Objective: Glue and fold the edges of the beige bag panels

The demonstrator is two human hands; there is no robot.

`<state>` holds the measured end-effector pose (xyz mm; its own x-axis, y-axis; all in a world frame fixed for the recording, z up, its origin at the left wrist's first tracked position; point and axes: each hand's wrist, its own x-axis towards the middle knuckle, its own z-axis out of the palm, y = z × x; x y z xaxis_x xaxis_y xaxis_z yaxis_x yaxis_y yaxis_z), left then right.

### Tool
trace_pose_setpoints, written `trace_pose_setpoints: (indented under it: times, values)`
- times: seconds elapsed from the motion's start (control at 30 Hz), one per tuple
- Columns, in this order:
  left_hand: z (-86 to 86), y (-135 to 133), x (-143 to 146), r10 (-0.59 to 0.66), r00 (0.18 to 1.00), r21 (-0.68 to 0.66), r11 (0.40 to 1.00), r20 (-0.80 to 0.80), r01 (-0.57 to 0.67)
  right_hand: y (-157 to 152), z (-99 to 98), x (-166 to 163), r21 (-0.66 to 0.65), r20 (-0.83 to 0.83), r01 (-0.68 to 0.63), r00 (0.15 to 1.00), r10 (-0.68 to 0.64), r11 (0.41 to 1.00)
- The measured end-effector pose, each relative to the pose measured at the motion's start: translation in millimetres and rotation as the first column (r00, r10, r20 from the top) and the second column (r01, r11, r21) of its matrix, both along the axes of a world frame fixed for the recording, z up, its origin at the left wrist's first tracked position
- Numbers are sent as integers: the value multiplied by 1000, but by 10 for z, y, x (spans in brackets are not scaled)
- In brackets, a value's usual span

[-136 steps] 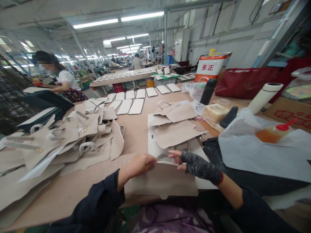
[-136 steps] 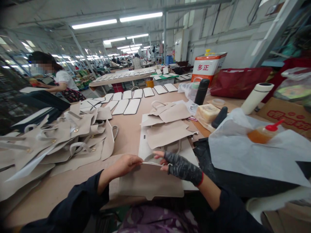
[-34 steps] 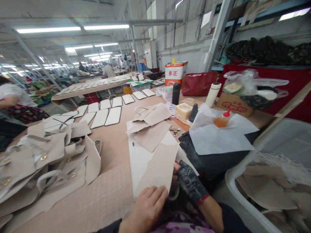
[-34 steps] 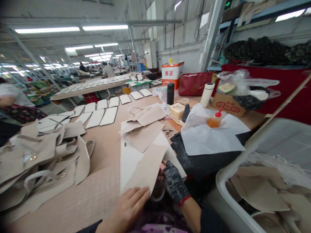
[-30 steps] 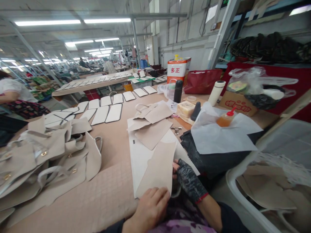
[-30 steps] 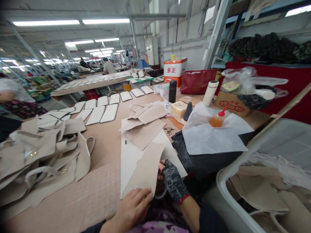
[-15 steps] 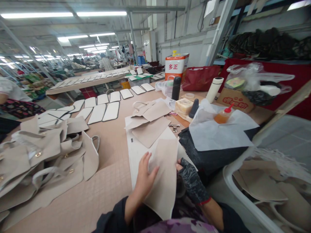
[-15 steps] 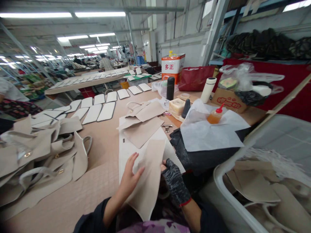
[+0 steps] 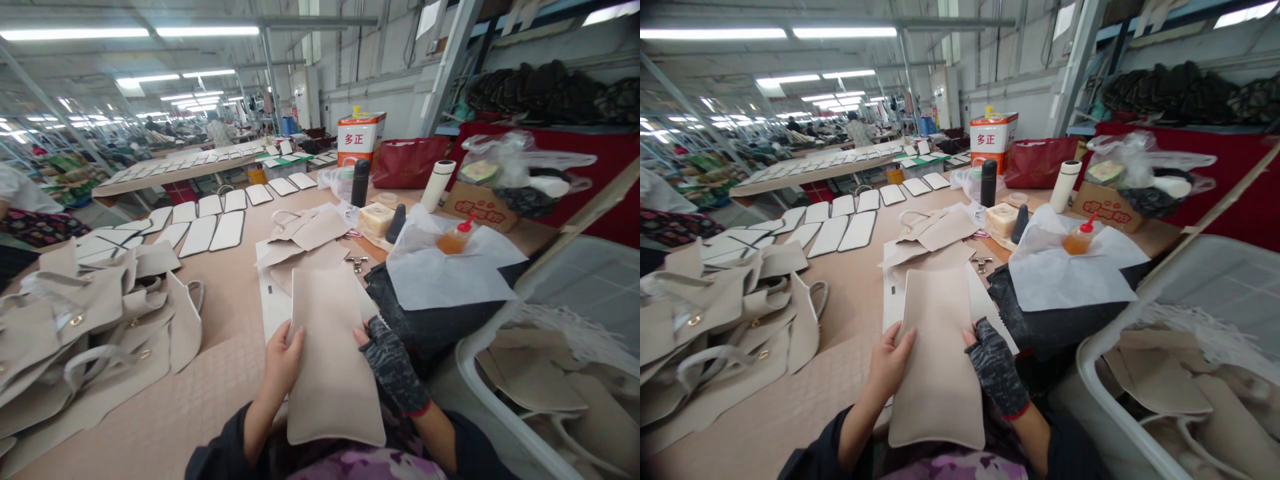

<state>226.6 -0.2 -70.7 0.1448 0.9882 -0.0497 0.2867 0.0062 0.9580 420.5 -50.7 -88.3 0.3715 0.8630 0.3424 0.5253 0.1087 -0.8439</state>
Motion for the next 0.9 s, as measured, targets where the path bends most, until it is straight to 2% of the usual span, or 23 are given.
trace_pose_setpoints:
  times: [0.13,0.27,0.4,0.5,0.6,0.73,0.8,0.9]
  values:
    - [41,-88,-2,43,998,168,985,-47,-35,17,0,14,18,67,8,998,-9,1000]
    - [-8,-145,-25,81,996,189,979,-22,-75,91,-4,77,16,71,-44,997,43,999]
    - [14,-216,5,41,999,186,982,-14,-38,199,-1,87,109,308,114,941,-143,987]
    - [56,-254,45,41,999,199,979,-6,-39,249,19,103,168,410,87,899,-150,982]
    - [64,-240,61,50,998,201,978,23,-53,250,14,167,178,371,39,923,-104,983]
    - [54,-170,98,54,996,166,984,67,-64,170,-114,263,168,205,-27,979,-8,985]
    - [65,-143,145,32,996,150,988,87,-45,111,-198,280,177,205,26,977,-62,984]
    - [101,-129,234,-10,995,161,987,103,-7,63,-235,293,196,342,186,907,-245,963]
